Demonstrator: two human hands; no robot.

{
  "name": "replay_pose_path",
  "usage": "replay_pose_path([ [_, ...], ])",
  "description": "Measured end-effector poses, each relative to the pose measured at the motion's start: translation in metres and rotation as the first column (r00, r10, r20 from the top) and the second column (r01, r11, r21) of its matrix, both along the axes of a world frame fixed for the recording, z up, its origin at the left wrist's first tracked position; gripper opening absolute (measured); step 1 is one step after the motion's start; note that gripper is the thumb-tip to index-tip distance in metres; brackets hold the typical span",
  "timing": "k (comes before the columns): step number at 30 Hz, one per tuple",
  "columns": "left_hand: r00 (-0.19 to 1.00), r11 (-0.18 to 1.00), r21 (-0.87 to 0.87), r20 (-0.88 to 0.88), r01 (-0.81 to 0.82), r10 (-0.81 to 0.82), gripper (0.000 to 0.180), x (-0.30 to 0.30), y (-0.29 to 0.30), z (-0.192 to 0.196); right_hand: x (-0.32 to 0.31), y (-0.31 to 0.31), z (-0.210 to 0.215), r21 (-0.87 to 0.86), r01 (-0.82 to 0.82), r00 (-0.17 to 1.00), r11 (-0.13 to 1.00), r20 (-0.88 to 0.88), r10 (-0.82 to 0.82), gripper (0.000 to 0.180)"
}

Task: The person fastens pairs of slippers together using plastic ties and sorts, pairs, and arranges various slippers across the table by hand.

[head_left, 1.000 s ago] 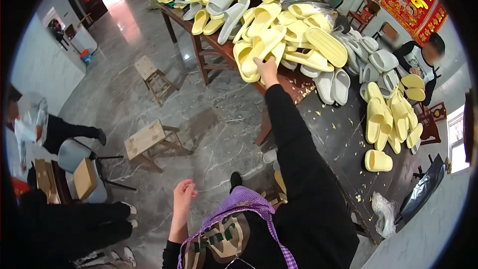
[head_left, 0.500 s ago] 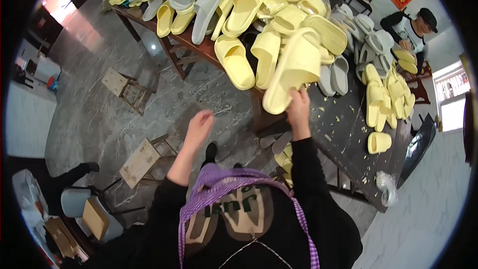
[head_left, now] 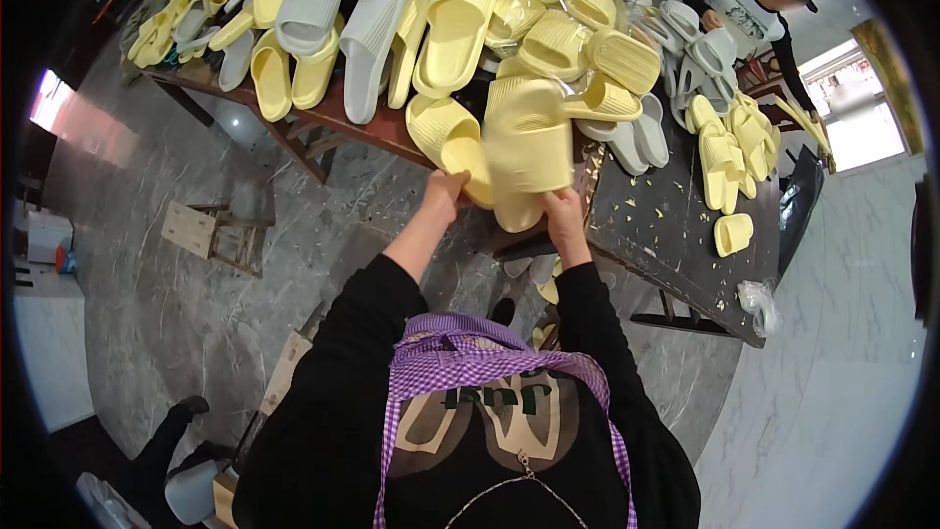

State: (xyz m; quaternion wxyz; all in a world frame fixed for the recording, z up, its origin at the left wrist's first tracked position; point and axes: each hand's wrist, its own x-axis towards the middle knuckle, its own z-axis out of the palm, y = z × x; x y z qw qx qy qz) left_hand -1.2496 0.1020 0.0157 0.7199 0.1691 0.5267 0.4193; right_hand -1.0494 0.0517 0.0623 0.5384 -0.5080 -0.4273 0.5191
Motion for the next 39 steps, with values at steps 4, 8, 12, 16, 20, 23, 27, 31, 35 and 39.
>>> replay_pose_path([
  [4, 0.999, 0.994, 0.111, 0.039, -0.014, 0.009, 0.022, 0.003, -0.021, -0.011, -0.008, 0.028, 0.001, -0.057, -0.189, 0.845, 0.98, 0.499, 0.192, 0.028],
  [8, 0.996, 0.995, 0.063, 0.058, -0.072, 0.068, 0.022, -0.002, -0.032, 0.003, 0.005, 0.018, 0.006, -0.017, -0.202, 0.803, 0.979, 0.57, 0.176, 0.028],
  [12, 0.989, 0.992, 0.125, 0.139, 0.034, -0.051, 0.024, -0.001, -0.051, -0.011, 0.041, -0.03, 0.02, 0.002, -0.19, 0.869, 0.982, 0.466, 0.167, 0.025],
  [16, 0.968, 0.978, 0.115, 0.162, 0.175, -0.193, 0.033, 0.037, -0.087, 0.006, 0.086, -0.08, 0.026, 0.144, -0.082, 0.886, 0.986, 0.464, 0.006, 0.026],
  [20, 0.831, 0.855, 0.211, 0.213, 0.474, -0.513, 0.036, 0.101, -0.098, 0.038, 0.161, -0.135, 0.046, 0.05, 0.231, 0.917, 0.972, 0.322, -0.235, 0.026],
  [23, 0.748, 0.767, 0.262, 0.189, 0.586, -0.636, 0.037, 0.168, -0.087, 0.061, 0.249, -0.17, 0.069, 0.064, 0.394, 0.79, 0.917, 0.485, -0.374, 0.025],
  [27, 0.668, 0.691, 0.252, 0.182, 0.678, -0.722, 0.037, 0.269, -0.08, 0.074, 0.389, -0.23, 0.066, 0.109, 0.6, 0.607, 0.793, 0.583, -0.54, 0.023],
  [31, 0.666, 0.683, 0.146, 0.151, 0.716, -0.73, 0.036, 0.344, -0.09, 0.064, 0.482, -0.274, 0.083, -0.03, 0.793, 0.559, 0.608, 0.432, -0.708, 0.023],
  [35, 0.693, 0.704, 0.023, 0.154, 0.71, -0.704, 0.036, 0.417, -0.094, 0.058, 0.56, -0.28, 0.097, -0.09, 0.721, 0.64, 0.687, 0.469, -0.609, 0.022],
  [39, 0.764, 0.765, -0.077, 0.181, 0.639, -0.619, 0.036, 0.479, -0.102, 0.05, 0.607, -0.248, 0.115, -0.161, 0.501, 0.78, 0.851, 0.51, -0.363, 0.022],
])
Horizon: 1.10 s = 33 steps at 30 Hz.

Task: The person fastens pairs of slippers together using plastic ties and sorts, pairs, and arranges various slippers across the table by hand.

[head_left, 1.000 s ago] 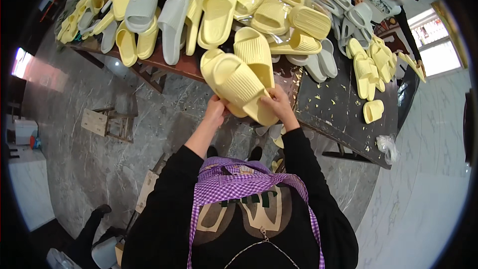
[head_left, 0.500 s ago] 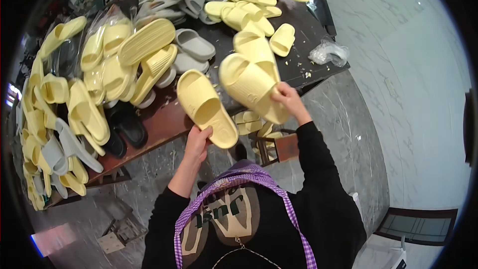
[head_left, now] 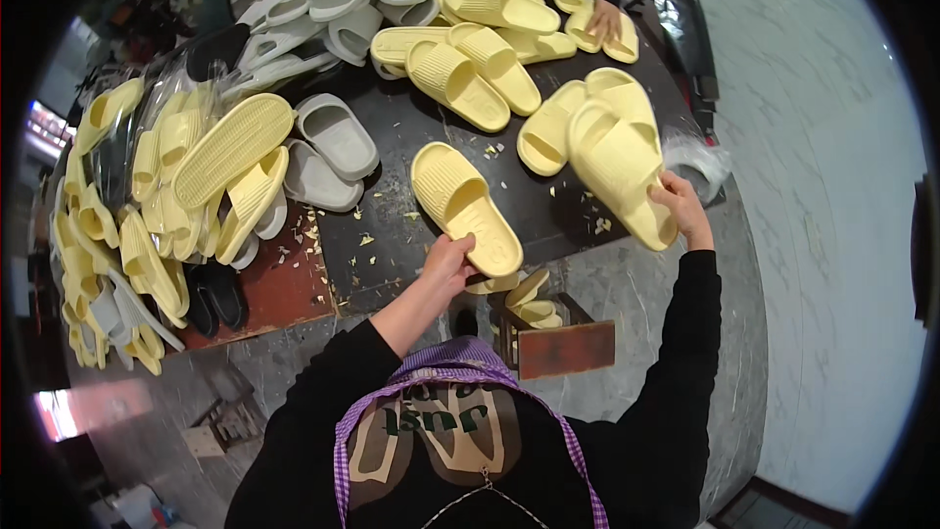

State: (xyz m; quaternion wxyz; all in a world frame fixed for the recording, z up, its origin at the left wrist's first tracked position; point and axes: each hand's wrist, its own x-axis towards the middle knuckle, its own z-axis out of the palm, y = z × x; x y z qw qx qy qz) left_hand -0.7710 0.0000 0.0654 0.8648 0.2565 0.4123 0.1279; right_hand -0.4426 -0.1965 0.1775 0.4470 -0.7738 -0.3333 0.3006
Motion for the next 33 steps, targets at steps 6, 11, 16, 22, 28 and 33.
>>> replay_pose_path([
  [6, 0.988, 0.986, -0.074, 0.016, -0.15, 0.151, 0.035, 0.03, -0.016, -0.012, 0.005, 0.05, -0.003, -0.207, -0.464, 0.882, 0.861, -0.023, 0.47, 0.024],
  [11, 0.971, 0.96, -0.142, -0.012, -0.24, 0.241, 0.035, 0.021, -0.029, -0.02, 0.012, 0.072, -0.053, -0.219, -0.725, 0.688, 0.653, -0.18, 0.703, 0.028],
  [16, 0.977, 0.963, -0.17, 0.01, -0.207, 0.212, 0.033, 0.023, -0.029, -0.027, 0.038, 0.071, -0.086, -0.184, -0.596, 0.783, 0.782, 0.084, 0.616, 0.029],
  [22, 0.974, 0.962, -0.151, -0.006, -0.227, 0.228, 0.034, 0.02, -0.013, -0.024, 0.023, 0.056, -0.034, -0.31, -0.457, 0.887, 0.834, -0.092, 0.452, 0.028],
  [28, 0.98, 0.992, -0.086, -0.171, 0.092, -0.106, 0.045, -0.027, -0.016, 0.013, -0.023, 0.019, -0.037, -0.243, -0.415, 0.904, 0.877, -0.22, 0.367, 0.029],
  [33, 0.996, 0.993, 0.088, -0.029, 0.083, -0.08, 0.052, -0.046, -0.031, 0.051, -0.106, 0.037, -0.06, -0.127, -0.422, 0.868, 0.898, -0.343, 0.359, 0.03],
])
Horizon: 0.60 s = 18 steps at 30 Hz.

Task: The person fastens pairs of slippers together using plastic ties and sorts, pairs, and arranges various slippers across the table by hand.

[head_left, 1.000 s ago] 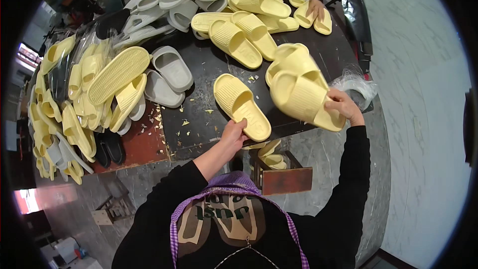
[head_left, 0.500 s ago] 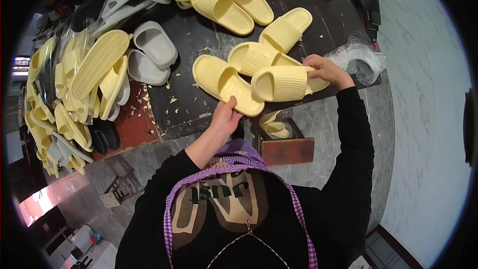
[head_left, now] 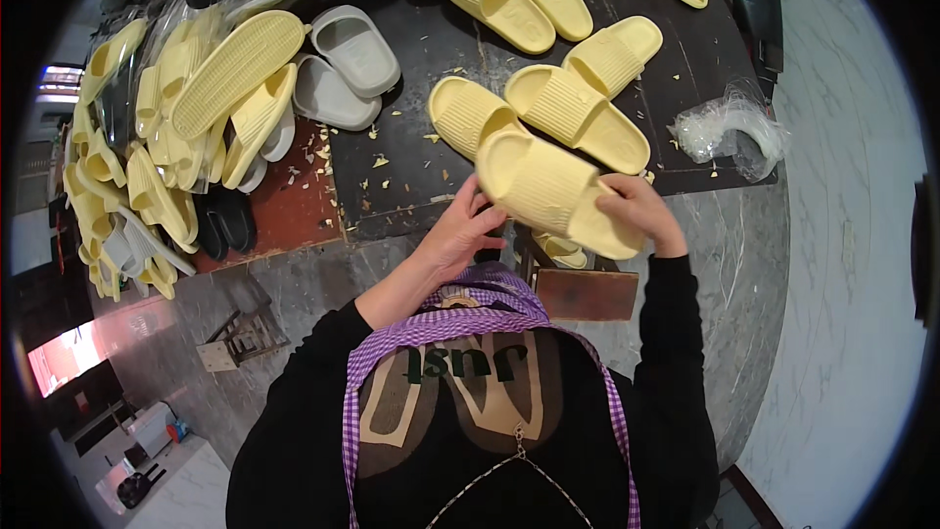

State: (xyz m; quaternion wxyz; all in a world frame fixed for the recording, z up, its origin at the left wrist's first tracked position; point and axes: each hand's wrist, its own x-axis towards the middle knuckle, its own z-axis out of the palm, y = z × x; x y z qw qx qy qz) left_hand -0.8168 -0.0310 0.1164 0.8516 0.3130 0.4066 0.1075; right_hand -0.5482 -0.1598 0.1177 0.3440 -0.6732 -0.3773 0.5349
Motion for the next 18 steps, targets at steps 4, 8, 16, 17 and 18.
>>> replay_pose_path([
  [4, 0.988, 0.996, 0.068, 0.146, -0.062, 0.051, 0.054, -0.015, 0.019, -0.009, -0.064, 0.026, -0.018, 0.048, -0.009, 0.999, 0.999, 0.041, 0.007, 0.032],
  [8, 0.975, 0.986, 0.05, 0.165, -0.161, 0.151, 0.05, -0.044, 0.043, -0.033, -0.108, 0.048, -0.018, 0.173, 0.072, 0.99, 0.982, 0.107, -0.092, 0.033],
  [16, 0.962, 0.976, 0.034, 0.179, -0.213, 0.204, 0.043, -0.064, 0.065, -0.048, -0.036, 0.066, -0.049, 0.497, 0.376, 0.669, 0.782, 0.439, -0.6, 0.032],
  [17, 0.959, 0.977, 0.023, 0.196, -0.213, 0.205, 0.043, -0.062, 0.066, -0.048, -0.031, 0.073, -0.047, 0.446, 0.359, 0.685, 0.82, 0.471, -0.556, 0.031],
  [18, 0.955, 0.976, 0.013, 0.208, -0.216, 0.209, 0.044, -0.062, 0.066, -0.047, -0.031, 0.081, -0.048, 0.392, 0.339, 0.704, 0.855, 0.497, -0.507, 0.03],
])
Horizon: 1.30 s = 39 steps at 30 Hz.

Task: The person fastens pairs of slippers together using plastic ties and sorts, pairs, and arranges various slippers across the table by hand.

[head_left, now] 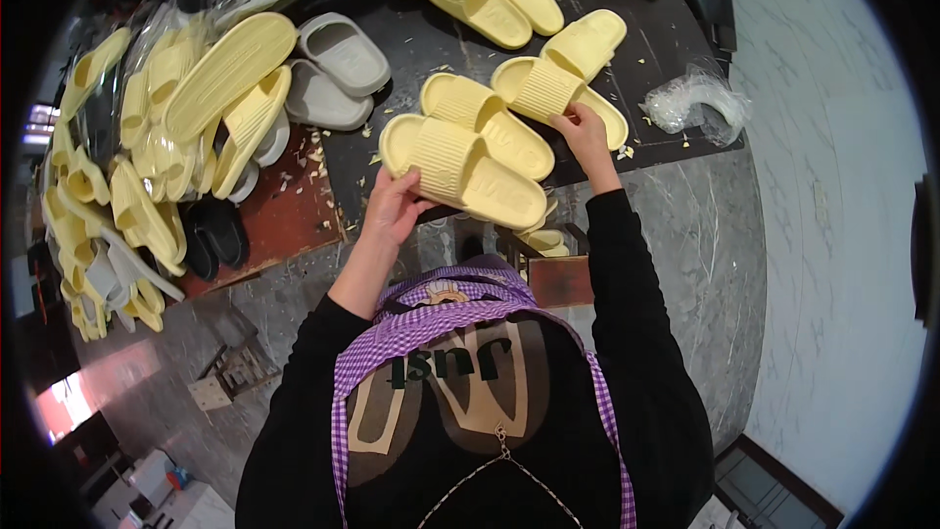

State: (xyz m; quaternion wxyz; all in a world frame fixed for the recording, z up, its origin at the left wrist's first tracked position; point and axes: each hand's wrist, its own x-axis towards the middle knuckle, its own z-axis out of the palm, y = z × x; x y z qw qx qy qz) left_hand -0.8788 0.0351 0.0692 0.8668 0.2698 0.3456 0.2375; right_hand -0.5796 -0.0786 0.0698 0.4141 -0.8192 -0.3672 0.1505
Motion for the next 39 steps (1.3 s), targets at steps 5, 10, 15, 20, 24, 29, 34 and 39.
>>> replay_pose_path([
  [5, 1.0, 1.0, -0.022, -0.014, 0.013, -0.014, 0.046, 0.016, -0.005, 0.008, 0.004, 0.018, 0.002, 0.001, 0.06, 0.986, 0.998, -0.156, -0.06, 0.028],
  [10, 0.999, 0.999, -0.03, 0.037, 0.02, -0.019, 0.041, 0.034, -0.006, 0.022, -0.025, 0.024, 0.049, 0.223, 0.045, 0.846, 0.974, -0.527, 0.082, 0.028],
  [15, 0.995, 0.998, -0.044, 0.081, 0.054, -0.051, 0.041, 0.059, -0.013, 0.031, -0.049, 0.009, 0.049, 0.371, -0.137, 0.783, 0.918, -0.527, 0.33, 0.026],
  [20, 0.991, 0.993, -0.038, 0.082, 0.112, -0.109, 0.042, 0.081, -0.019, 0.029, -0.029, 0.002, 0.029, 0.253, -0.113, 0.938, 0.961, -0.291, 0.187, 0.024],
  [24, 0.978, 0.98, 0.001, 0.063, 0.197, -0.197, 0.04, 0.105, -0.006, 0.032, -0.004, 0.014, 0.035, 0.232, -0.084, 0.996, 0.969, 0.0, 0.086, 0.02],
  [29, 0.973, 0.973, 0.031, -0.008, 0.23, -0.23, 0.039, 0.118, 0.004, 0.042, 0.016, 0.026, 0.048, 0.208, -0.12, 0.977, 0.971, 0.199, 0.079, 0.02],
  [34, 0.976, 0.967, -0.138, -0.008, 0.213, -0.216, 0.032, 0.116, 0.008, 0.039, 0.014, 0.025, 0.047, 0.284, -0.217, 0.971, 0.934, -0.037, 0.237, 0.026],
  [39, 0.971, 0.984, 0.02, -0.168, 0.177, -0.171, 0.031, 0.074, 0.004, 0.034, 0.005, 0.015, 0.062, 0.481, -0.287, 0.61, 0.829, -0.576, 0.545, 0.036],
])
